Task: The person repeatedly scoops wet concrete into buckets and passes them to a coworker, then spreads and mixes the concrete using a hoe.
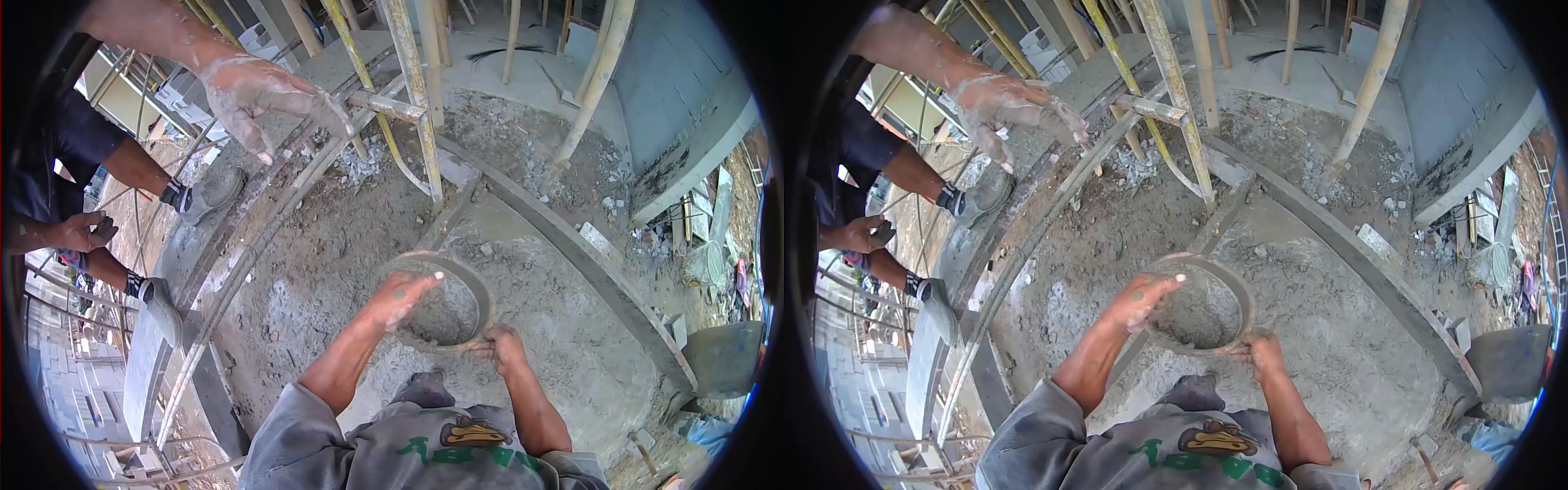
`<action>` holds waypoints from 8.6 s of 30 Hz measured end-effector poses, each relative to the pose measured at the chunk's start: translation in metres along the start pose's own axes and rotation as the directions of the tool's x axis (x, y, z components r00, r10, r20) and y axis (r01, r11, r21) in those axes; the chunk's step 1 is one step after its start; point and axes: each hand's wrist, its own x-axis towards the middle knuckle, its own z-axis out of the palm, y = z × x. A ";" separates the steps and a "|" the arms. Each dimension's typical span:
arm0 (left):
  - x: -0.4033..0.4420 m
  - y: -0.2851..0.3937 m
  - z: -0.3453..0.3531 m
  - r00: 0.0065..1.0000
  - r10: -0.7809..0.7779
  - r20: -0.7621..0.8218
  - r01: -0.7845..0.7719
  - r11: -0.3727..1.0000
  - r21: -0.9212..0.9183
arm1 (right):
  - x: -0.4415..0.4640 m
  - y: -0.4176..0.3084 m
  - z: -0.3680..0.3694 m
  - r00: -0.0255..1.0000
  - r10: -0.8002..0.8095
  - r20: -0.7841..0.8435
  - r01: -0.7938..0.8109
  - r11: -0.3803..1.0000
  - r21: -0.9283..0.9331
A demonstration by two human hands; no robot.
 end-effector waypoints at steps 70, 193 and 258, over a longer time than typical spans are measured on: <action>0.119 -0.686 0.775 0.741 -0.551 0.383 0.047 0.613 0.789 | -0.074 0.599 -0.661 0.385 0.632 -0.673 0.393 0.547 0.739; -0.032 -0.611 0.519 0.674 -0.625 0.393 -0.122 0.431 0.894 | -0.086 0.725 -0.533 0.746 0.088 -0.660 -0.663 0.188 -0.724; 0.407 -0.571 0.313 0.934 -0.068 0.350 0.148 0.967 -0.206 | 0.409 0.309 -0.437 0.515 -0.501 -0.696 -0.198 0.720 -0.665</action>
